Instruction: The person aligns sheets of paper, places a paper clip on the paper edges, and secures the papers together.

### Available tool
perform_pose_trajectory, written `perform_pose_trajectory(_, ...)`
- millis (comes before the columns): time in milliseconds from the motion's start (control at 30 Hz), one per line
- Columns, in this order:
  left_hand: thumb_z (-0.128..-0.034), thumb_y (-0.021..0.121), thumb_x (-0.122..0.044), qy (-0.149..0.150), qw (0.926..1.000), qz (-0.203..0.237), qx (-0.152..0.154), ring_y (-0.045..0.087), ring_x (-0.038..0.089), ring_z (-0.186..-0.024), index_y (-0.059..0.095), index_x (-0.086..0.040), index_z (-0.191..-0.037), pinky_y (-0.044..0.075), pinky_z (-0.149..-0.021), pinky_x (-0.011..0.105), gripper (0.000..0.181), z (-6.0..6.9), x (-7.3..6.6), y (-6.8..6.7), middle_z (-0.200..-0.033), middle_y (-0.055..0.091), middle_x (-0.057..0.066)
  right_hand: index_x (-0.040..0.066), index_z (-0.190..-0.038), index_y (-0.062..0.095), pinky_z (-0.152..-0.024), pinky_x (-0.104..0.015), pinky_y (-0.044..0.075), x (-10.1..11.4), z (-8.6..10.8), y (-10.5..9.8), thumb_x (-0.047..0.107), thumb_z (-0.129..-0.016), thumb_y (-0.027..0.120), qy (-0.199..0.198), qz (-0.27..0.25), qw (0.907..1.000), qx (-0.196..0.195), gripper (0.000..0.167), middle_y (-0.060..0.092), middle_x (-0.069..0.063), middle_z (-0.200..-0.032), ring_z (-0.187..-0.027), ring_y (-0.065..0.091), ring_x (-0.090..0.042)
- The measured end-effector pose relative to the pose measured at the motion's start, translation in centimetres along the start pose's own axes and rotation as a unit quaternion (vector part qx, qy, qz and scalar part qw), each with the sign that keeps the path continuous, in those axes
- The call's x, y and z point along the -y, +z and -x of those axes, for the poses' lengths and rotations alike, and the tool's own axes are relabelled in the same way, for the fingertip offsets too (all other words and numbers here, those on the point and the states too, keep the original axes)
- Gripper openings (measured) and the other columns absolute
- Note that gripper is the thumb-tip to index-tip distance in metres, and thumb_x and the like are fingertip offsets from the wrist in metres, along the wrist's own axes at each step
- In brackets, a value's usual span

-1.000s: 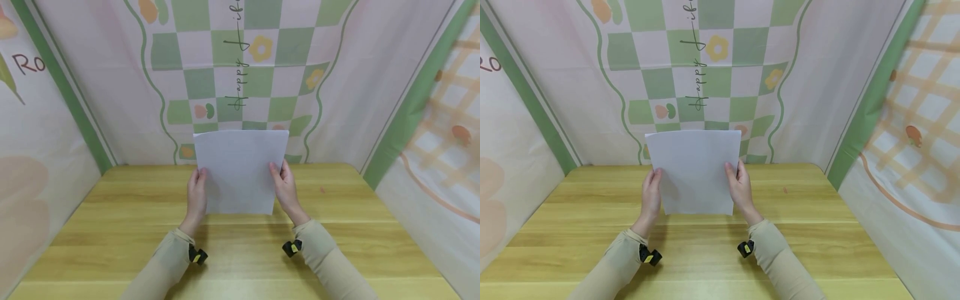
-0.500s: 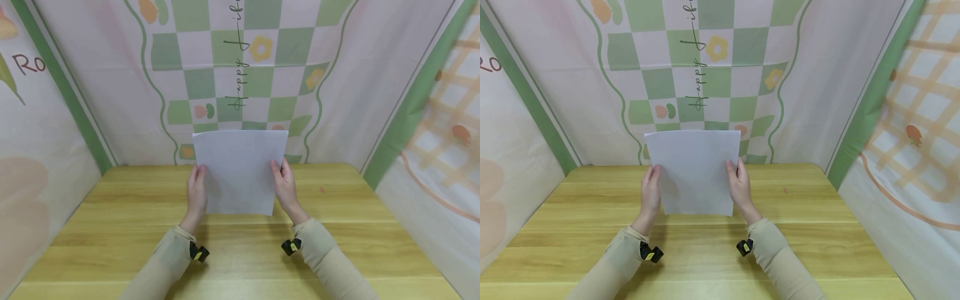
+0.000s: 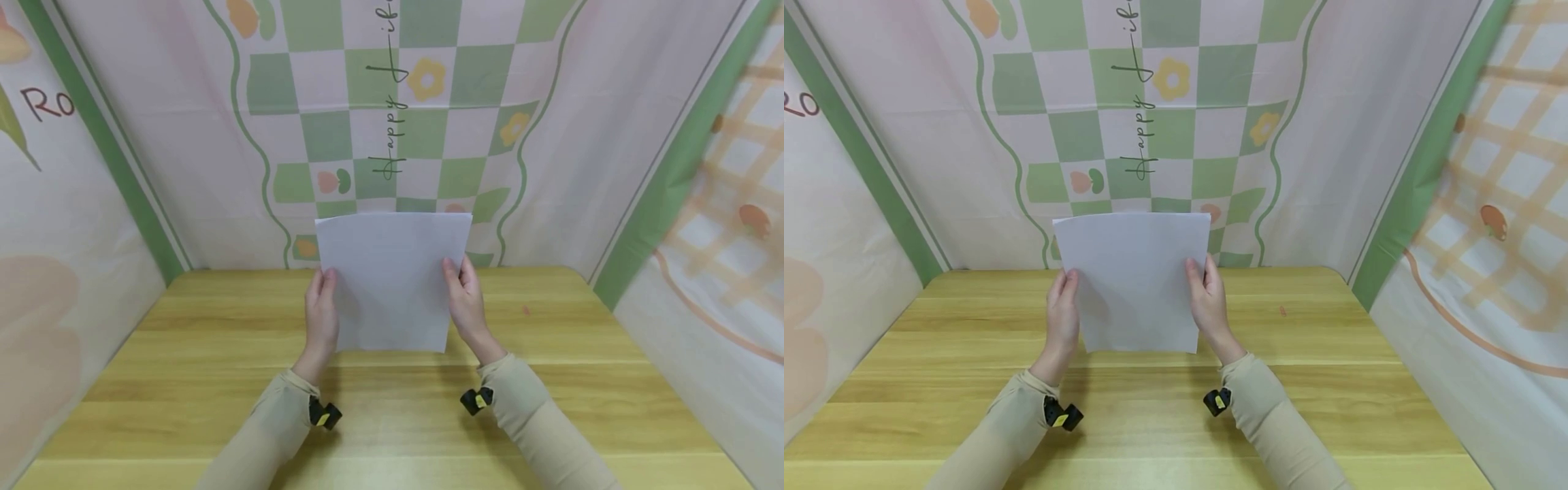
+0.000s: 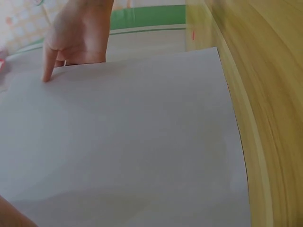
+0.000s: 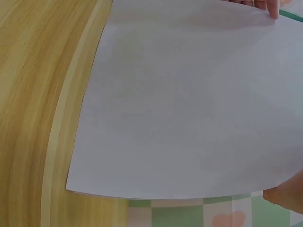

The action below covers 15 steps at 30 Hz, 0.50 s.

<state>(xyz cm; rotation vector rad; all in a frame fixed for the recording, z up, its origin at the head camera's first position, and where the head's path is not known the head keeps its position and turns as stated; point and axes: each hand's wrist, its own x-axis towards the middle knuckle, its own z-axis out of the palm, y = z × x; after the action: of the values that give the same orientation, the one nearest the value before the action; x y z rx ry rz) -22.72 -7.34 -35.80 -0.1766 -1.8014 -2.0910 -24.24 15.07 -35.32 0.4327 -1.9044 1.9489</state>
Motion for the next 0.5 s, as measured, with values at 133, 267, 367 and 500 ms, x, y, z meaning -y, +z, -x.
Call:
perform_pose_trajectory(133,-0.1034,0.033,-0.025,0.003,1.0,-0.007,-0.006,0.04,0.023,-0.133,0.045,0.002,-0.134,0.024,-0.115,0.04,0.042,-0.05,-0.05,-0.16,-0.138,0.049,0.015,0.007,-0.139,0.038,-0.093,-0.023,0.043,0.09,-0.06,-0.02,0.025,-0.102,0.041,-0.001,-0.005,1.0,-0.002,0.041,0.053,-0.001,-0.121,-0.111,0.054,-0.015)
perform_pose_trajectory(267,-0.1034,0.034,-0.025,0.015,0.9996,-0.015,-0.015,0.049,0.02,-0.114,0.051,0.003,-0.12,0.034,-0.104,0.036,0.036,-0.28,-0.28,-0.22,-0.117,0.056,0.014,0.007,-0.14,0.037,-0.094,-0.023,0.042,0.29,-0.2,-0.01,0.025,-0.102,0.041,-0.003,-0.008,1.0,-0.004,0.042,0.053,-0.001,-0.122,-0.111,0.053,-0.015)
perform_pose_trajectory(367,-0.1034,0.034,-0.024,0.025,0.9993,-0.021,-0.019,0.047,0.018,-0.094,0.05,0.004,-0.105,0.036,-0.087,0.031,0.032,-0.47,-0.56,-0.14,-0.097,0.052,0.01,0.007,-0.14,0.037,-0.094,-0.022,0.042,0.47,-0.32,-0.01,0.026,-0.102,0.041,-0.006,-0.005,1.0,-0.004,0.043,0.053,0.0,-0.121,-0.111,0.053,-0.014)
perform_pose_trajectory(500,-0.1035,0.034,-0.024,0.022,0.9994,-0.02,-0.018,0.047,0.016,-0.094,0.051,0.003,-0.107,0.036,-0.088,0.031,0.032,-0.48,-0.86,-0.03,-0.098,0.052,0.01,0.007,-0.141,0.037,-0.093,-0.023,0.042,0.67,-0.43,0.04,0.026,-0.102,0.041,-0.008,-0.005,0.9999,-0.005,0.043,0.053,0.0,-0.12,-0.11,0.053,-0.015)
